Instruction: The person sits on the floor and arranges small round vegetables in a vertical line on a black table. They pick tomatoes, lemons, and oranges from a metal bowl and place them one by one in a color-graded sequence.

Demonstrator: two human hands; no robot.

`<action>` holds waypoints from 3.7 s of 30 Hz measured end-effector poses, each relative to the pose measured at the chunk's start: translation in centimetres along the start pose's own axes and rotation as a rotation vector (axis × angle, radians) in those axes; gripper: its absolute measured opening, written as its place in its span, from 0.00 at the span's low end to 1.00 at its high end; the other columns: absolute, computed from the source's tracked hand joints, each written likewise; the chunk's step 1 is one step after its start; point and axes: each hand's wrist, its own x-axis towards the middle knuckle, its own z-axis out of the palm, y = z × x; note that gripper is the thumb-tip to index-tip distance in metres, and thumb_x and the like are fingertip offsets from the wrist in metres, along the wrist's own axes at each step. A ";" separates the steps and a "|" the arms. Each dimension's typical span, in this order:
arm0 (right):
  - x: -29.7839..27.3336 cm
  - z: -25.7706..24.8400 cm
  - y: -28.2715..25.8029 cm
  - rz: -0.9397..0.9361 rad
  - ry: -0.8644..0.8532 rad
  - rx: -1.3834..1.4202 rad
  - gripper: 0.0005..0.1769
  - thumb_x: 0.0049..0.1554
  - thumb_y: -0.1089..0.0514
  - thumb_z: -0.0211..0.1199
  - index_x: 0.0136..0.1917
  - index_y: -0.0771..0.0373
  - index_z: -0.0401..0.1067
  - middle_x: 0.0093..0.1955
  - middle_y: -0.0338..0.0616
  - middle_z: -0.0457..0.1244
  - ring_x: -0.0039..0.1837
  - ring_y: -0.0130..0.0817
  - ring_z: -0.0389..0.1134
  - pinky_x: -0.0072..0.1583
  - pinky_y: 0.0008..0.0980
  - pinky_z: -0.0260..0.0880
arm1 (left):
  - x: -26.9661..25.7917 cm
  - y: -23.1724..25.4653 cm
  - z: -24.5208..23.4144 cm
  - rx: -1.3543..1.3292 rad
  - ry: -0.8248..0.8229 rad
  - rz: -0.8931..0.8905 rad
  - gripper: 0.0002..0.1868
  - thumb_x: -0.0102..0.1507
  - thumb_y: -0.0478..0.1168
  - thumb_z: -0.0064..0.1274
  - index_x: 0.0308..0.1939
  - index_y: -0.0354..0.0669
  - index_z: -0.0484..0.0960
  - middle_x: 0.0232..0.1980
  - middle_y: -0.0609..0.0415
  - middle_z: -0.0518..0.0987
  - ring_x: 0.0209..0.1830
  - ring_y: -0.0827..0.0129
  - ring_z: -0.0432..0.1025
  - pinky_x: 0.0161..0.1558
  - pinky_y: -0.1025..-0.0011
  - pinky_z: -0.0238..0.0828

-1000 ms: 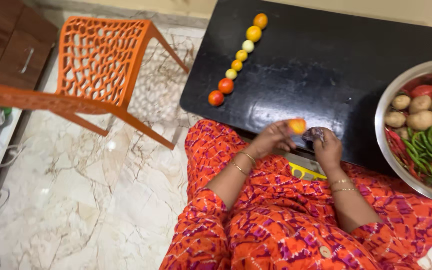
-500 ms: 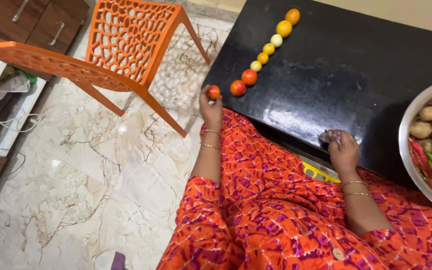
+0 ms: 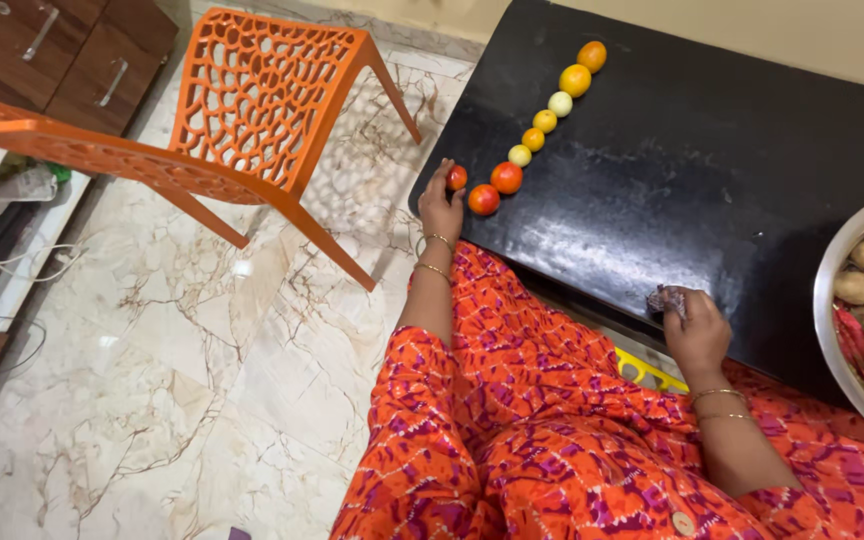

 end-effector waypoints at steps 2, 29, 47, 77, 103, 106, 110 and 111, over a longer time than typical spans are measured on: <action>0.0 0.0 -0.2 0.000 0.000 -0.004 0.08 0.62 0.55 0.65 0.54 0.57 0.76 0.51 0.46 0.68 0.51 0.51 0.70 0.51 0.46 0.70 | 0.0 -0.3 0.3 0.059 -0.041 0.029 0.32 0.59 0.33 0.63 0.67 0.53 0.74 0.69 0.53 0.77 0.71 0.59 0.69 0.69 0.60 0.64; 0.0 0.3 0.0 -0.007 -0.003 -0.015 0.11 0.56 0.60 0.65 0.54 0.55 0.76 0.50 0.45 0.68 0.49 0.52 0.70 0.51 0.47 0.71 | -0.5 0.4 -0.5 0.113 -0.101 0.006 0.36 0.52 0.24 0.48 0.64 0.51 0.76 0.64 0.51 0.75 0.68 0.52 0.66 0.70 0.58 0.57; 0.8 -0.5 -0.9 0.034 -0.053 0.071 0.13 0.54 0.58 0.64 0.54 0.55 0.75 0.49 0.44 0.68 0.48 0.50 0.71 0.49 0.46 0.72 | -2.0 5.1 -2.4 0.066 0.140 0.333 0.35 0.52 0.26 0.43 0.66 0.34 0.73 0.66 0.38 0.71 0.71 0.44 0.62 0.74 0.48 0.53; 2.9 3.6 2.7 -0.189 0.230 0.251 0.19 0.62 0.48 0.57 0.56 0.65 0.70 0.52 0.55 0.68 0.54 0.52 0.71 0.53 0.49 0.69 | -14.2 34.9 25.7 0.107 -1.017 1.405 0.15 0.54 0.52 0.60 0.42 0.53 0.87 0.42 0.60 0.84 0.51 0.61 0.77 0.66 0.51 0.62; 4.1 0.0 0.3 0.228 -0.195 0.343 0.16 0.59 0.48 0.63 0.43 0.65 0.71 0.40 0.56 0.67 0.42 0.54 0.69 0.45 0.49 0.66 | -20.4 40.6 23.9 0.643 -0.931 0.675 0.43 0.53 0.70 0.57 0.58 0.41 0.79 0.66 0.49 0.65 0.74 0.57 0.52 0.74 0.42 0.36; 3.9 0.2 0.2 0.213 -0.166 0.347 0.17 0.59 0.48 0.64 0.42 0.65 0.71 0.39 0.55 0.67 0.42 0.54 0.70 0.45 0.48 0.67 | -20.4 40.8 24.3 0.672 -1.029 0.635 0.45 0.53 0.71 0.57 0.60 0.39 0.78 0.69 0.49 0.63 0.76 0.55 0.48 0.74 0.41 0.33; 3.9 -0.2 0.1 0.234 -0.200 0.333 0.18 0.60 0.48 0.64 0.41 0.66 0.70 0.38 0.55 0.67 0.42 0.53 0.69 0.45 0.49 0.67 | -20.6 40.5 24.9 0.627 -1.001 0.629 0.41 0.52 0.69 0.59 0.57 0.43 0.81 0.69 0.48 0.64 0.76 0.54 0.50 0.74 0.40 0.33; 4.0 -0.3 0.1 0.222 -0.191 0.338 0.17 0.59 0.49 0.64 0.41 0.66 0.70 0.39 0.55 0.67 0.42 0.54 0.70 0.46 0.49 0.67 | -20.6 40.5 25.0 0.613 -0.989 0.626 0.40 0.51 0.68 0.60 0.55 0.44 0.82 0.68 0.48 0.64 0.76 0.54 0.50 0.74 0.40 0.33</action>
